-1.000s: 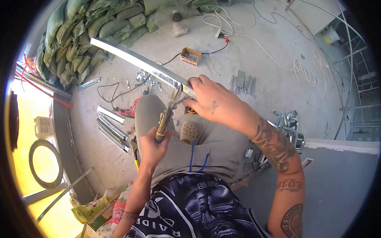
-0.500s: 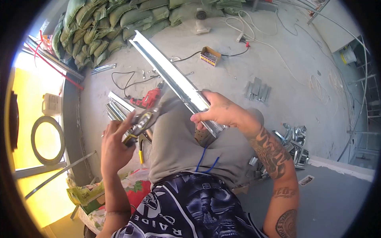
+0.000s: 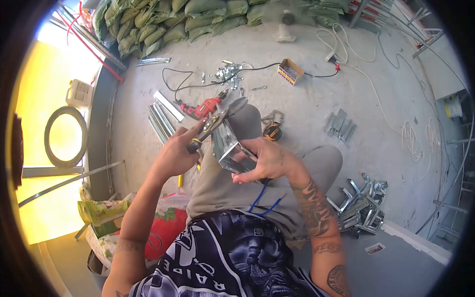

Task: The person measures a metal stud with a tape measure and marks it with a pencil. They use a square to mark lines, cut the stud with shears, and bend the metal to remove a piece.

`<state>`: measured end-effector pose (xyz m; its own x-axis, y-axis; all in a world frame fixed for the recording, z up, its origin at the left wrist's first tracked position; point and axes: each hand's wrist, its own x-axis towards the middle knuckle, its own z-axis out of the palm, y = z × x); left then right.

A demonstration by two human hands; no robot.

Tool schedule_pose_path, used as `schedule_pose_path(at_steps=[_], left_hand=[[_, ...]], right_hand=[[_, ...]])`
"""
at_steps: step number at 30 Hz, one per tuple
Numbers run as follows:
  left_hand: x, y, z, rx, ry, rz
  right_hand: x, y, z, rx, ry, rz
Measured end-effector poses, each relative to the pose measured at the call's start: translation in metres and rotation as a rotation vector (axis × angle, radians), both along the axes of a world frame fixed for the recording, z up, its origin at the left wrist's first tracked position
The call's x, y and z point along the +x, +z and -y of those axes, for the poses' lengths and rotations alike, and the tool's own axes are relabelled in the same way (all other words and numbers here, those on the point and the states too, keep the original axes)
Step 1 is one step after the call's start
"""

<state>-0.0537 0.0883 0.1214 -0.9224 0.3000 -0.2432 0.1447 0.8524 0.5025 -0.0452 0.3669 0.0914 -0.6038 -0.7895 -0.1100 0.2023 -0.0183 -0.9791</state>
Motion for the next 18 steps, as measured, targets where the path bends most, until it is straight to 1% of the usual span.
schedule_pose_path(at_steps=[1, 3, 4, 5, 6, 7, 9, 11, 13, 15, 16, 18], left_hand=[[-0.002, 0.003, 0.001, 0.000, -0.011, -0.005], [-0.004, 0.011, 0.011, 0.144, 0.093, 0.079], [-0.007, 0.010, 0.024, 0.157, 0.002, -0.013], [-0.011, 0.012, 0.038, 0.248, -0.056, 0.007], [-0.013, 0.032, 0.044, 0.254, -0.039, 0.252], [-0.010, 0.050, 0.049, 0.251, -0.022, 0.500], [0.012, 0.045, 0.066, 0.264, -0.001, 0.619], [0.034, 0.052, 0.059, 0.129, -0.002, 0.670], [0.043, 0.043, 0.054, 0.130, -0.046, 0.689], [0.051, 0.040, 0.044, 0.169, -0.135, 0.699], [0.052, 0.033, 0.046, 0.182, -0.224, 0.674], [0.052, 0.032, 0.040, 0.204, -0.206, 0.701]], right_hand=[[0.001, -0.002, -0.002, 0.015, -0.039, -0.029], [0.008, -0.002, -0.007, 0.037, -0.096, -0.043], [0.012, 0.002, -0.009, 0.008, -0.223, 0.047], [0.014, 0.004, -0.012, -0.022, -0.348, 0.133], [0.016, -0.007, -0.019, 0.099, -0.387, 0.106], [0.018, -0.013, -0.022, 0.102, -0.395, 0.114], [0.021, -0.021, -0.023, 0.101, -0.518, -0.127], [0.021, -0.025, -0.025, 0.056, -0.524, -0.124], [0.019, -0.028, -0.026, 0.023, -0.521, -0.123], [0.020, -0.028, -0.023, -0.025, -0.420, -0.093], [0.022, -0.027, -0.024, -0.017, -0.412, -0.081], [0.024, -0.025, -0.024, 0.028, -0.391, -0.153]])
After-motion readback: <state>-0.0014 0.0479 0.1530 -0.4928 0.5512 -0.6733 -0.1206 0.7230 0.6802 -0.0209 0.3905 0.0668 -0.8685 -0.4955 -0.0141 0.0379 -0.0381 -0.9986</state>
